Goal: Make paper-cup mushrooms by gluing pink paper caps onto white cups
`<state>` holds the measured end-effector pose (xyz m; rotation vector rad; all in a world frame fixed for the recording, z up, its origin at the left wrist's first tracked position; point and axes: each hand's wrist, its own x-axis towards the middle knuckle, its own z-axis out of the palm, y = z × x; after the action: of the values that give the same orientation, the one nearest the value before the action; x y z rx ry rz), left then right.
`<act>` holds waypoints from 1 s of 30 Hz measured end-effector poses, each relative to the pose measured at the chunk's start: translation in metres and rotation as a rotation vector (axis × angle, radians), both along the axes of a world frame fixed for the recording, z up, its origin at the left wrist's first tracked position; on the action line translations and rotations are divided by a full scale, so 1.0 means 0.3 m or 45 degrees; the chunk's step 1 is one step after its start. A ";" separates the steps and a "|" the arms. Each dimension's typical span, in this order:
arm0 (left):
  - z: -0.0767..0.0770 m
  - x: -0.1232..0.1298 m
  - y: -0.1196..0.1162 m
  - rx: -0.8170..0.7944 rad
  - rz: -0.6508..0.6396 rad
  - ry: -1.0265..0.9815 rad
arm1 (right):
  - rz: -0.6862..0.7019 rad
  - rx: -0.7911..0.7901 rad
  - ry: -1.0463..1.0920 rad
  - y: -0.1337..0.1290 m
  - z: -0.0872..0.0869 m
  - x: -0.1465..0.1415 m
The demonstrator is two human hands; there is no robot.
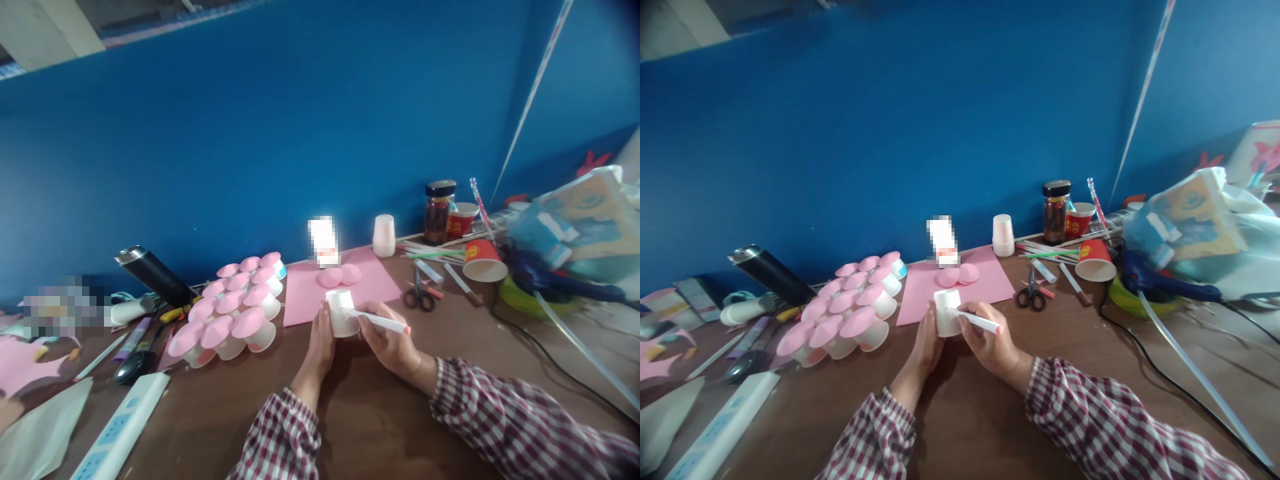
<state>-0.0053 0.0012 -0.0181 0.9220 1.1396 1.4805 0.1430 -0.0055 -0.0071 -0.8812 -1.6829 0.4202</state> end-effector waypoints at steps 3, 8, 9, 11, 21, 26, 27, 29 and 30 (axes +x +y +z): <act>0.024 -0.002 -0.014 0.004 -0.052 0.136 | 0.017 -0.025 0.006 0.003 -0.004 0.001; 0.043 0.011 -0.024 0.014 -0.032 0.146 | 0.007 -0.026 0.019 0.006 -0.009 0.002; 0.043 0.013 -0.024 0.019 -0.028 0.137 | 0.008 -0.030 0.016 0.006 -0.008 0.002; 0.042 0.017 -0.023 0.018 -0.031 0.130 | 0.008 -0.038 0.010 0.006 -0.006 0.002; 0.060 0.025 -0.025 0.012 -0.050 0.139 | -0.008 -0.036 -0.004 0.005 0.000 0.004; 0.046 0.025 -0.018 0.016 -0.109 0.145 | -0.011 -0.042 0.015 0.003 0.004 0.002; 0.046 0.025 -0.017 0.013 -0.108 0.125 | -0.011 -0.041 0.013 0.003 0.004 0.002; 0.052 0.026 -0.019 0.007 -0.081 0.095 | -0.014 -0.036 0.003 0.004 0.002 0.001; 0.056 0.026 -0.020 0.004 -0.072 0.097 | -0.018 -0.033 0.001 0.004 0.002 0.001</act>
<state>0.0025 -0.0047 -0.0014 1.0121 1.1569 1.4123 0.1433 -0.0043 -0.0066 -0.9111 -1.6733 0.4335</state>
